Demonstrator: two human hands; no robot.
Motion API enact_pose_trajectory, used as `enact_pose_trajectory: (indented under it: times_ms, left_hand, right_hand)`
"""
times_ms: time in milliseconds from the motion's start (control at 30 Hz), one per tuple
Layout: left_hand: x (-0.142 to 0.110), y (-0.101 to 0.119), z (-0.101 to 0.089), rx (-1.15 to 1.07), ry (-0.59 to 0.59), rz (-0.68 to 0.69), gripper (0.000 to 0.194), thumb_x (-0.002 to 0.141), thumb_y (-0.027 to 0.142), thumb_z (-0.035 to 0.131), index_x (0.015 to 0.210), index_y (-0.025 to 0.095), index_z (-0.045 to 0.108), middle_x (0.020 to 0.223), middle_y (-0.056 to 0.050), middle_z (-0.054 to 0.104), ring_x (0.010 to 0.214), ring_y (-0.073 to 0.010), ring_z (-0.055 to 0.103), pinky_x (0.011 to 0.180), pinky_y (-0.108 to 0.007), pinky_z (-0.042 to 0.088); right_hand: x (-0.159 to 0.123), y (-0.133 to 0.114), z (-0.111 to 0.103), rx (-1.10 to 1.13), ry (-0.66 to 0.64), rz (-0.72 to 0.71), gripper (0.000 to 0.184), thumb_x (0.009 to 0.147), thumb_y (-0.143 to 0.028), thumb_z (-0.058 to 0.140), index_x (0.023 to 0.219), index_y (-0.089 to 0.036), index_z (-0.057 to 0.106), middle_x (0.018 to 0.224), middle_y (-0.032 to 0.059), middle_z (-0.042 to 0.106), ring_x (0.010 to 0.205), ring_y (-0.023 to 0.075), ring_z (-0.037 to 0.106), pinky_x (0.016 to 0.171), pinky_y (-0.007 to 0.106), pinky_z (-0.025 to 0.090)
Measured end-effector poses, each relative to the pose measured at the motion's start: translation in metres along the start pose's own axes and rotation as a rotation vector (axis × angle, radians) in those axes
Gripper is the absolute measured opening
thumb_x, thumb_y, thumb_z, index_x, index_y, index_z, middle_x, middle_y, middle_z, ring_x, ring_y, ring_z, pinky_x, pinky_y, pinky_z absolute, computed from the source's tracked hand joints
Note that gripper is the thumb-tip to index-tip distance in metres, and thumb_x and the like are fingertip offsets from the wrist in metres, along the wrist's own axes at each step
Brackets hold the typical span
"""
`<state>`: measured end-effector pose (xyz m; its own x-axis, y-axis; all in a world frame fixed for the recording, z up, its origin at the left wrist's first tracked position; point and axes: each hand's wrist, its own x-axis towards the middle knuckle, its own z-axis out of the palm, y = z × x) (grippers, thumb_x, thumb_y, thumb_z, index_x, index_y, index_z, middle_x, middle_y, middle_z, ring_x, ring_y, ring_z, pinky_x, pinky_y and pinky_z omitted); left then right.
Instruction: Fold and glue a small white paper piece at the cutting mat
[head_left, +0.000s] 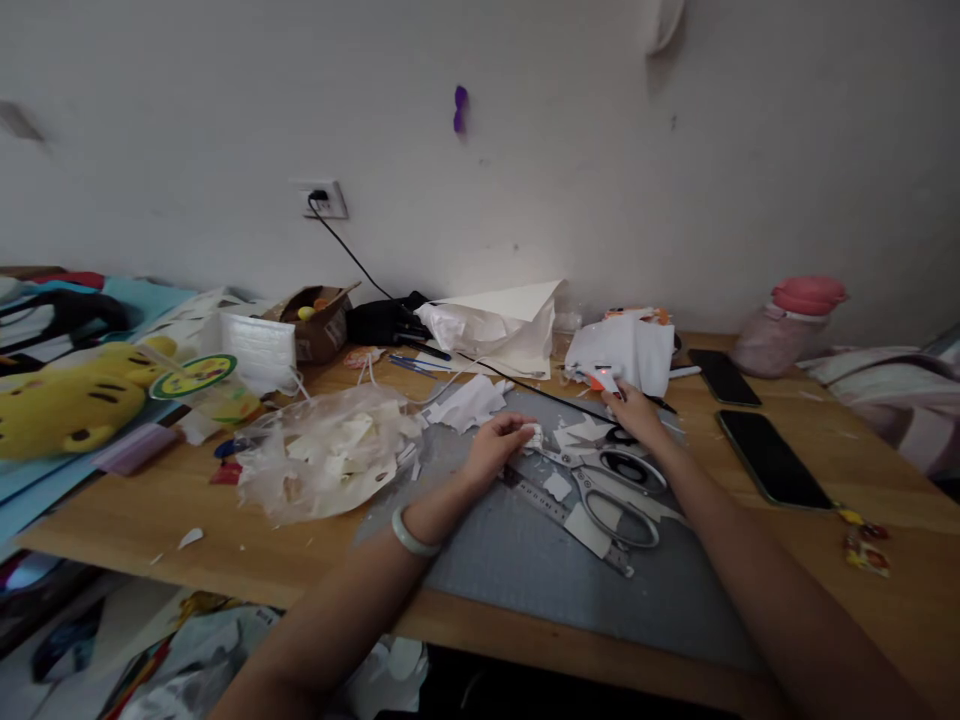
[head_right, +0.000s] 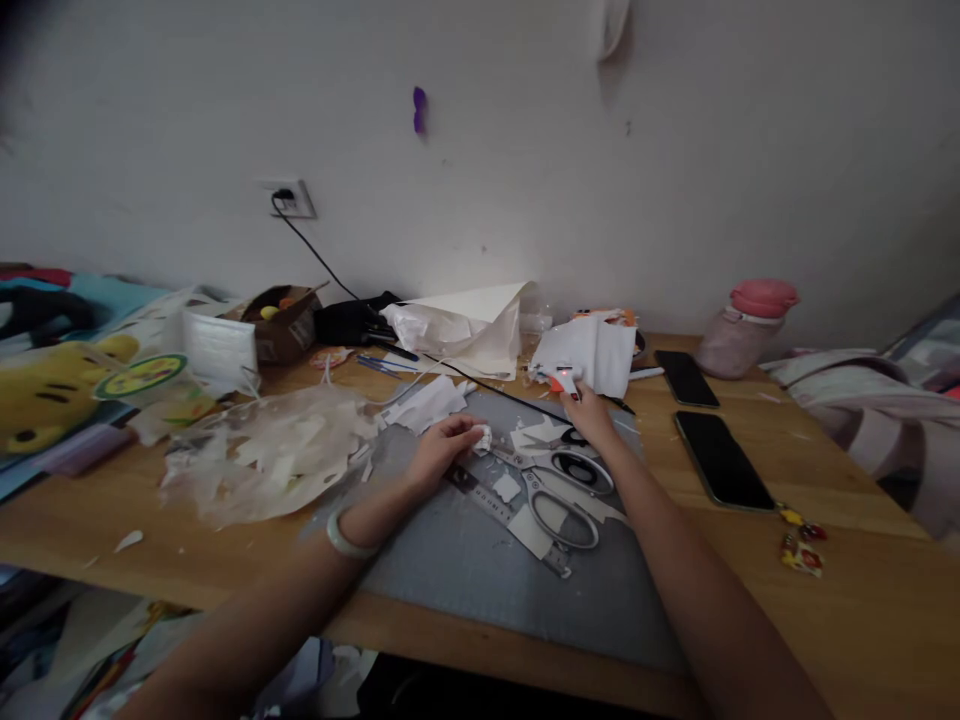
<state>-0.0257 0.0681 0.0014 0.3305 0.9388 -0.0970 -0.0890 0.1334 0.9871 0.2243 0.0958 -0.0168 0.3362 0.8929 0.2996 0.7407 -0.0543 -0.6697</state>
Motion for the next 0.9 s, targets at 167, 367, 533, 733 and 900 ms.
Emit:
enact_pose_trajectory:
  times_ms: [167,367,533,733,900]
  left_hand:
    - [-0.004,-0.002,0.004,-0.079,-0.027,0.010,0.036,0.059,0.028,0.071,0.092,0.016,0.062,0.065,0.004,0.056,0.055,-0.0074,0.047,0.050,-0.019,0.033]
    - [-0.007,-0.005,0.006,-0.081,-0.046,0.025,0.032,0.061,0.026,0.070,0.090,0.015,0.062,0.068,0.002,0.057,0.062,-0.0091,0.051,0.058,-0.020,0.037]
    - [-0.011,-0.006,0.009,-0.044,-0.034,0.027,0.032,0.061,0.029,0.070,0.088,0.015,0.062,0.067,0.002,0.056,0.059,-0.0090,0.048,0.056,-0.020,0.036]
    - [-0.018,-0.006,0.015,-0.034,-0.042,0.075,0.031,0.060,0.035,0.072,0.080,0.015,0.060,0.065,0.003,0.056,0.061,-0.0097,0.049,0.060,-0.021,0.037]
    - [-0.024,-0.005,0.023,-0.079,-0.122,0.037,0.035,0.058,0.039,0.072,0.079,0.015,0.057,0.063,0.004,0.055,0.056,-0.0084,0.047,0.056,-0.021,0.036]
  right_hand:
    - [-0.006,-0.002,0.000,-0.086,-0.052,0.007,0.025,0.077,-0.032,0.050,0.085,-0.015,0.066,0.084,0.0144,0.069,0.080,0.0275,0.064,0.071,0.035,0.046]
    - [-0.015,-0.015,-0.009,-0.113,0.006,-0.053,0.024,0.077,-0.030,0.051,0.088,-0.013,0.064,0.089,0.0153,0.066,0.089,0.0286,0.060,0.081,0.040,0.044]
    - [-0.043,-0.044,-0.020,0.086,0.059,-0.222,0.021,0.078,-0.030,0.047,0.082,-0.017,0.063,0.087,0.0095,0.064,0.081,0.0216,0.058,0.075,0.033,0.046]
    - [-0.101,-0.067,-0.020,0.467,-0.293,0.046,0.025,0.071,-0.041,0.053,0.069,-0.018,0.061,0.062,0.0008,0.059,0.058,0.0143,0.052,0.054,0.026,0.040]
    - [-0.117,-0.070,-0.016,0.704,-0.525,0.300,0.025,0.065,-0.043,0.061,0.072,-0.018,0.059,0.047,-0.0080,0.040,0.037,0.0059,0.030,0.037,0.021,0.023]
